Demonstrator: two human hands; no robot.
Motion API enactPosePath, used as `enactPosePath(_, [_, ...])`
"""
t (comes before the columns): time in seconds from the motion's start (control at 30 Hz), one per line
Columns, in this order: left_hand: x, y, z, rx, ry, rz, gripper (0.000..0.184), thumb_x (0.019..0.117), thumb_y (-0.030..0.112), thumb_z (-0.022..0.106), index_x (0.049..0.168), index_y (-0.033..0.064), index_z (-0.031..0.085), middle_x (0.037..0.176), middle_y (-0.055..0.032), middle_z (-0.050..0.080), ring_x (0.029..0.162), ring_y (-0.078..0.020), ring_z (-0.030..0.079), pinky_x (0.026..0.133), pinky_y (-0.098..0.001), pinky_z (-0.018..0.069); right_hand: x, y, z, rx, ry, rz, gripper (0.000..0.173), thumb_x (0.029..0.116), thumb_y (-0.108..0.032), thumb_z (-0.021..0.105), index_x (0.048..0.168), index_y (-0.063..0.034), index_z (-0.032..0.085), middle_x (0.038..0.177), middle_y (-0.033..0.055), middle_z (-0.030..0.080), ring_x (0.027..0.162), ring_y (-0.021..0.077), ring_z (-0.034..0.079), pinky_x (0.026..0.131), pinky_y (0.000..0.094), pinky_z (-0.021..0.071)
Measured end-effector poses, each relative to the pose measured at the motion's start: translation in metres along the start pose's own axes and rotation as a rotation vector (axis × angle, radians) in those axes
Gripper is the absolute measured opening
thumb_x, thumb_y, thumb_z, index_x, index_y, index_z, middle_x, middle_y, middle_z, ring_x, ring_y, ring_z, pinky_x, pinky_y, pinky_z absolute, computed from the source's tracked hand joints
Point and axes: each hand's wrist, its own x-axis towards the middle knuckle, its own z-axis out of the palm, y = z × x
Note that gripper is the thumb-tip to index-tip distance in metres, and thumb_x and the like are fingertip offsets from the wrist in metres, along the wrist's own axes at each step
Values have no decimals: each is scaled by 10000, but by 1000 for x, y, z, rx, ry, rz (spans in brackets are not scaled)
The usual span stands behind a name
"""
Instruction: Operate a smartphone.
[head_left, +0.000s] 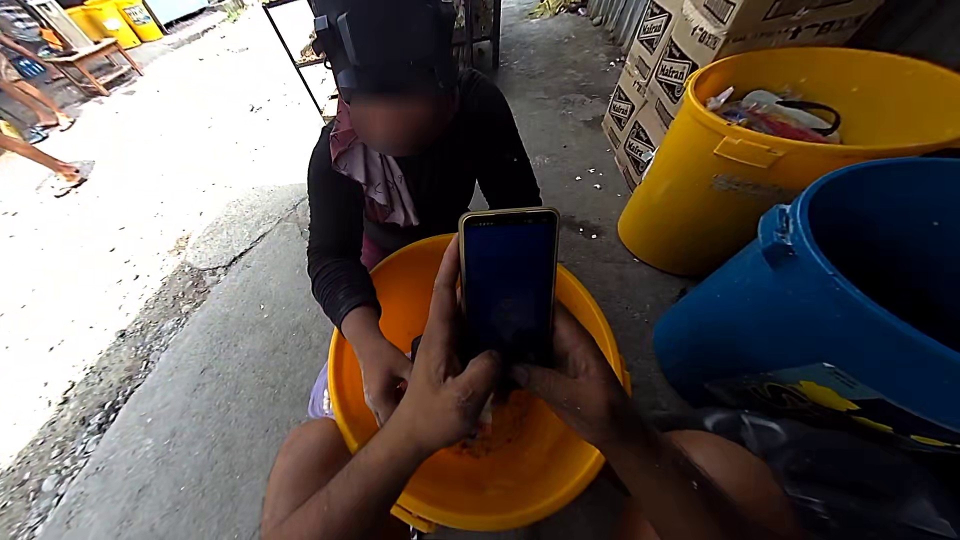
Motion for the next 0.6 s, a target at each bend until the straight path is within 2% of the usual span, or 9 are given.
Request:
enactPosePath(0.23, [0, -2, 0, -32, -6, -1, 1012, 840, -9, 543, 1656, 283, 20, 1431, -154, 530, 1221, -245, 619, 1008, -432, 552, 0, -1, -1, 6, -5, 7, 681, 888, 39, 612, 1481, 52, 278, 1320, 165, 584, 1191, 239, 636, 1010, 402, 562])
enactPosePath(0.4, [0, -2, 1, -22, 1, 5, 1003, 844, -6, 546, 1658, 261, 24, 1455, -151, 512, 1240, -240, 608, 1023, -424, 545, 0, -1, -3, 27, -17, 15, 669, 894, 47, 595, 1482, 41, 275, 1321, 163, 580, 1190, 244, 635, 998, 406, 569])
enactPosePath(0.5, [1, -2, 1, -28, 1, 6, 1004, 848, -9, 549, 1658, 252, 16, 1461, -158, 508, 1246, -253, 607, 1028, -431, 545, 0, -1, -2, 33, -11, 16, 665, 892, 47, 592, 1479, 33, 281, 1313, 158, 585, 1173, 249, 644, 955, 413, 592])
enactPosePath(0.6, [0, -1, 1, -25, 14, -6, 1000, 855, -6, 552, 1657, 255, 16, 1451, -158, 518, 1238, -253, 614, 1028, -432, 546, 1, -1, -1, 22, -9, 22, 674, 890, 43, 599, 1482, 39, 276, 1316, 155, 587, 1180, 242, 642, 971, 406, 584])
